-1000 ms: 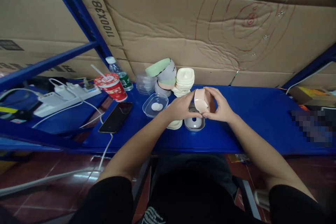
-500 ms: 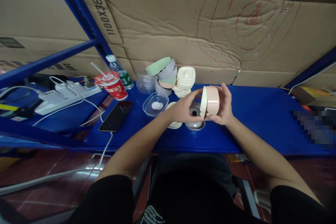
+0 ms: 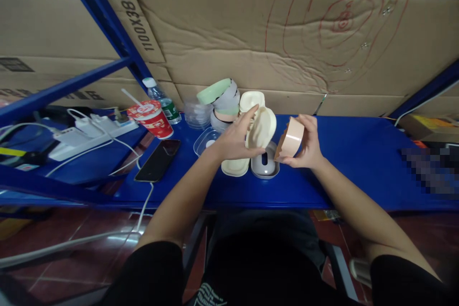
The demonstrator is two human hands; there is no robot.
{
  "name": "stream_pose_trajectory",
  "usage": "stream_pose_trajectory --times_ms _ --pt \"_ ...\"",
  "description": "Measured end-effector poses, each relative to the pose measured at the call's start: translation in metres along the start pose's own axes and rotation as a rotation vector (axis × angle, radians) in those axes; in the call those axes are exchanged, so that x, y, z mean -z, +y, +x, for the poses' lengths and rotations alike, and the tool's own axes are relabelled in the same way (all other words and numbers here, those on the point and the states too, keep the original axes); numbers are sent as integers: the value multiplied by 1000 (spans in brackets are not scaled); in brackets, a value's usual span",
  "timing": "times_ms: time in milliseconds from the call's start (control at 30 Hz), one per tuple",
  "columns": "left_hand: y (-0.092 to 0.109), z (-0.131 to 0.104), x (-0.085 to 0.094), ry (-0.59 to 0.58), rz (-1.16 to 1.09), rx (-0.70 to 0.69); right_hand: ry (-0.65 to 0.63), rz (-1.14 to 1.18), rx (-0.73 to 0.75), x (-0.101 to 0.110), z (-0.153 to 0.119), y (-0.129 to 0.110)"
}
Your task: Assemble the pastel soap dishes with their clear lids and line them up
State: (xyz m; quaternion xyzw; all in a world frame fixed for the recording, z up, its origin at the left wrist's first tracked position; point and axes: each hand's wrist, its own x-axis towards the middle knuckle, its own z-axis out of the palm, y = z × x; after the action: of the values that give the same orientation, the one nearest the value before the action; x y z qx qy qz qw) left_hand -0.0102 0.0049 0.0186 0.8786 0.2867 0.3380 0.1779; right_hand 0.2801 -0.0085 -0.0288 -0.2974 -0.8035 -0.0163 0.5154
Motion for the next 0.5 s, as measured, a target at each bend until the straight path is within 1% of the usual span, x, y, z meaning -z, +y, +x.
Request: stream_pose_trajectory --times_ms 100,200,267,367,433,500 --pt "5 -2 23 -68 220 152 10 -38 -5 2 -1 3" --pt "9 -6 34 -170 376 293 -10 -29 -21 0 -2 2" --pt "9 -10 32 -224 451 353 -31 1 -36 -4 -2 0" --pt "8 -14 21 -262 567 420 -13 32 -39 -10 -4 -2" --pt "5 -15 12 -272 619 458 26 37 33 -12 -5 -4" --pt "2 -15 3 -276 651 494 22 27 164 -13 -5 -8"
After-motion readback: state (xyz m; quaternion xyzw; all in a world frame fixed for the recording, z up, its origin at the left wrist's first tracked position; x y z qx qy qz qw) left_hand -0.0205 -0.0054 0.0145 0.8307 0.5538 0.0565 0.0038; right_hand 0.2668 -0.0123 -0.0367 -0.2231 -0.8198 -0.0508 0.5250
